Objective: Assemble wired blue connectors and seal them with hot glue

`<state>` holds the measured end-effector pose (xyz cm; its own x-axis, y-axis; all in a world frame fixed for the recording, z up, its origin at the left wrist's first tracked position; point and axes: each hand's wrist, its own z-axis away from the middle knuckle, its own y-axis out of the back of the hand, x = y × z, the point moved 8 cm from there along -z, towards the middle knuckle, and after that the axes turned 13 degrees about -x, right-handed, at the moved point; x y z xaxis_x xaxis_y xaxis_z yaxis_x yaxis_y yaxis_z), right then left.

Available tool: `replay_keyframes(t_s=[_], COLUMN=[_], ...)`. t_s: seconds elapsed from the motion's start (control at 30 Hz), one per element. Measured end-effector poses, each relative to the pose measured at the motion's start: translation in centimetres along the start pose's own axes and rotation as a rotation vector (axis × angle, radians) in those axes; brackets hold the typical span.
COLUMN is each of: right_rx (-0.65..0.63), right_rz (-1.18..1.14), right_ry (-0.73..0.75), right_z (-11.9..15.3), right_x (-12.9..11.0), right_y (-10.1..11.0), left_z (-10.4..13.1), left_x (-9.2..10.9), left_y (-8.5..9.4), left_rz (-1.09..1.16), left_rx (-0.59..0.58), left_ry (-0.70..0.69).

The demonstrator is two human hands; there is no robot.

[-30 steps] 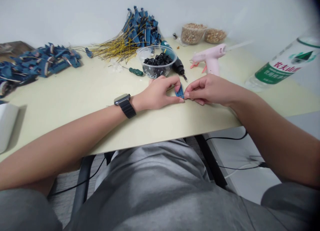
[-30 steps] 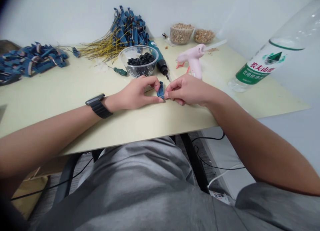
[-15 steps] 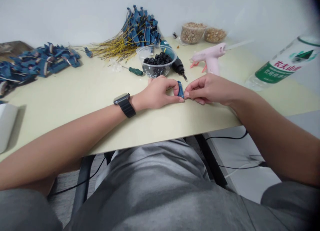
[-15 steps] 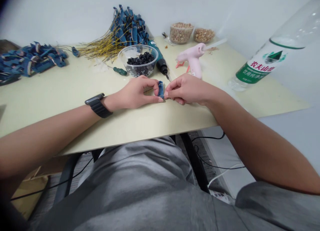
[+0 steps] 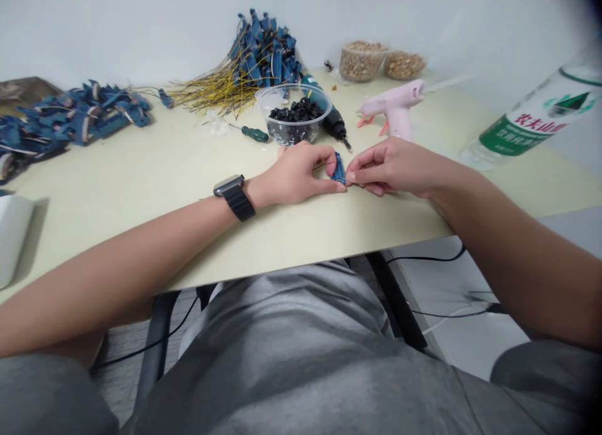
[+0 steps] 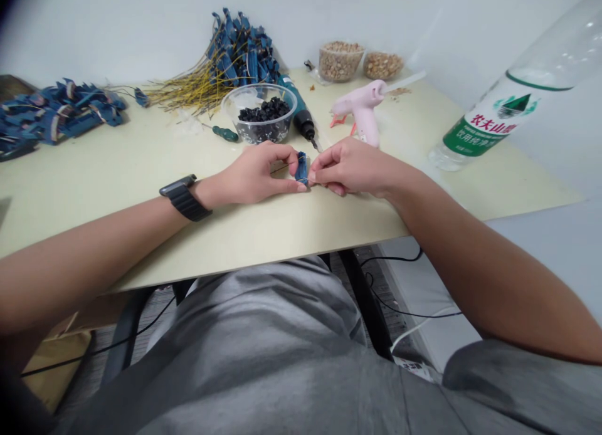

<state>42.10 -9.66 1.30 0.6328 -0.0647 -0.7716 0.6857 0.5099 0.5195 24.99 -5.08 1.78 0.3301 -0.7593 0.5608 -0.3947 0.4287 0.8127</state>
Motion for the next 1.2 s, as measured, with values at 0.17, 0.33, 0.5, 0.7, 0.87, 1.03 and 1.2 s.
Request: replay_keyframes(t_s=[0.17,0.33,0.5,0.7,0.87,1.03,1.2], right_rx=[0.007,-0.001,0.011,0.026,0.028,0.05,0.064], right_rz=[0.02,0.018,0.008,0.005,0.019,0.059,0.151], right_ry=[0.0,0.002,-0.012,-0.02,-0.016,-0.03,-0.057], right_z=[0.05,0.07,0.15,0.23,0.27,0.44,0.72], right_x=[-0.19,-0.37,-0.39,-0.36,-0.41,-0.51,-0.97], right_y=[0.01,-0.04,-0.03,0.05,0.08,0.21,0.28], left_z=[0.06,0.13,0.09,-0.01,-0.05,-0.08,-0.13], left_x=[0.13,0.13,0.05,0.0,-0.03,-0.12,-0.12], left_y=[0.22,0.3,0.25,0.29,0.27,0.2,0.25], left_rz=[-0.012,-0.011,-0.008,0.005,0.007,0.012,0.019], left_rx=[-0.013,-0.015,-0.017,-0.019,-0.023,-0.022,-0.025], left_ry=[-0.003,0.007,0.011,0.003,-0.002,-0.009,-0.009])
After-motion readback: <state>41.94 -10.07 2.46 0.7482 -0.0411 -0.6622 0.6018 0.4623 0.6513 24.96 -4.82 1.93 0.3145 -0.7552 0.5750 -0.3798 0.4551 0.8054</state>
